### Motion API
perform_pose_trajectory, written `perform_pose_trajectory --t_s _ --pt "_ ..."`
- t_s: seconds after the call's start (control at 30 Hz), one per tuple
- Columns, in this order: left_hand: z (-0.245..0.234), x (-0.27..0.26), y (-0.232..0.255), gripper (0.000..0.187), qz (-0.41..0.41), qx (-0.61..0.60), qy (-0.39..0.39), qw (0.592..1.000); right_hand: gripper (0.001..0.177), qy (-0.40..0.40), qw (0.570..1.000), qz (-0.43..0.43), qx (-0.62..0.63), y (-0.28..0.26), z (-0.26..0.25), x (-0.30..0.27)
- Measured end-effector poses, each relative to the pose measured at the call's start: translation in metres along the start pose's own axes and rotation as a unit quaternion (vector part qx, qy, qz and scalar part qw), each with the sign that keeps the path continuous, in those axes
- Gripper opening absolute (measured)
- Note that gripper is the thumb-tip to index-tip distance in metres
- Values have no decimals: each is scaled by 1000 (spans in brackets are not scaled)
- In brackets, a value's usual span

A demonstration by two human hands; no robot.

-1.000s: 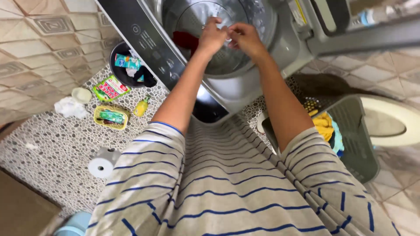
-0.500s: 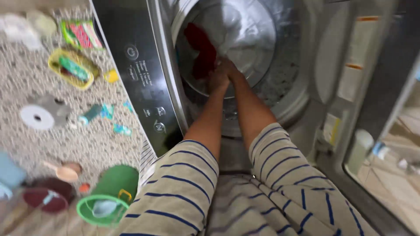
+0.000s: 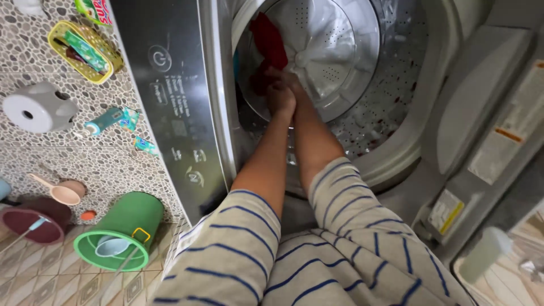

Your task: Transfer clothes from a washing machine to a laundry basket.

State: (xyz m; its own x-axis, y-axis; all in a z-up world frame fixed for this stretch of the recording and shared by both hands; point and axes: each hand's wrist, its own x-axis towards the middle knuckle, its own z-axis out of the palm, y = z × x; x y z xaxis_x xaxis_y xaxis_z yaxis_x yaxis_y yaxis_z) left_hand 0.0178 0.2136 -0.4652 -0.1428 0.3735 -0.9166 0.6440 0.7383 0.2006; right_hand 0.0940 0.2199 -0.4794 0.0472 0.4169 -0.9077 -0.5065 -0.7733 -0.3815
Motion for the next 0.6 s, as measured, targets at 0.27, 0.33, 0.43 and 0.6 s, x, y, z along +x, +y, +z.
perform_pose_trajectory --t_s 0.27,0.33,0.43,0.6 --pt "-5 -35 34 76 -45 -495 -39 867 52 -83 973 -99 191 -70 -37 -131" --pt "-7 -45 53 80 -29 -571 -182 800 52 -116 968 -102 200 -81 -46 -174" --pt "-59 -129 104 86 -7 -589 -427 686 52 -140 954 -159 213 -81 -55 -244" --pt "-94 -191 139 40 163 -326 -598 713 55 -37 875 -384 293 -43 -33 -388"
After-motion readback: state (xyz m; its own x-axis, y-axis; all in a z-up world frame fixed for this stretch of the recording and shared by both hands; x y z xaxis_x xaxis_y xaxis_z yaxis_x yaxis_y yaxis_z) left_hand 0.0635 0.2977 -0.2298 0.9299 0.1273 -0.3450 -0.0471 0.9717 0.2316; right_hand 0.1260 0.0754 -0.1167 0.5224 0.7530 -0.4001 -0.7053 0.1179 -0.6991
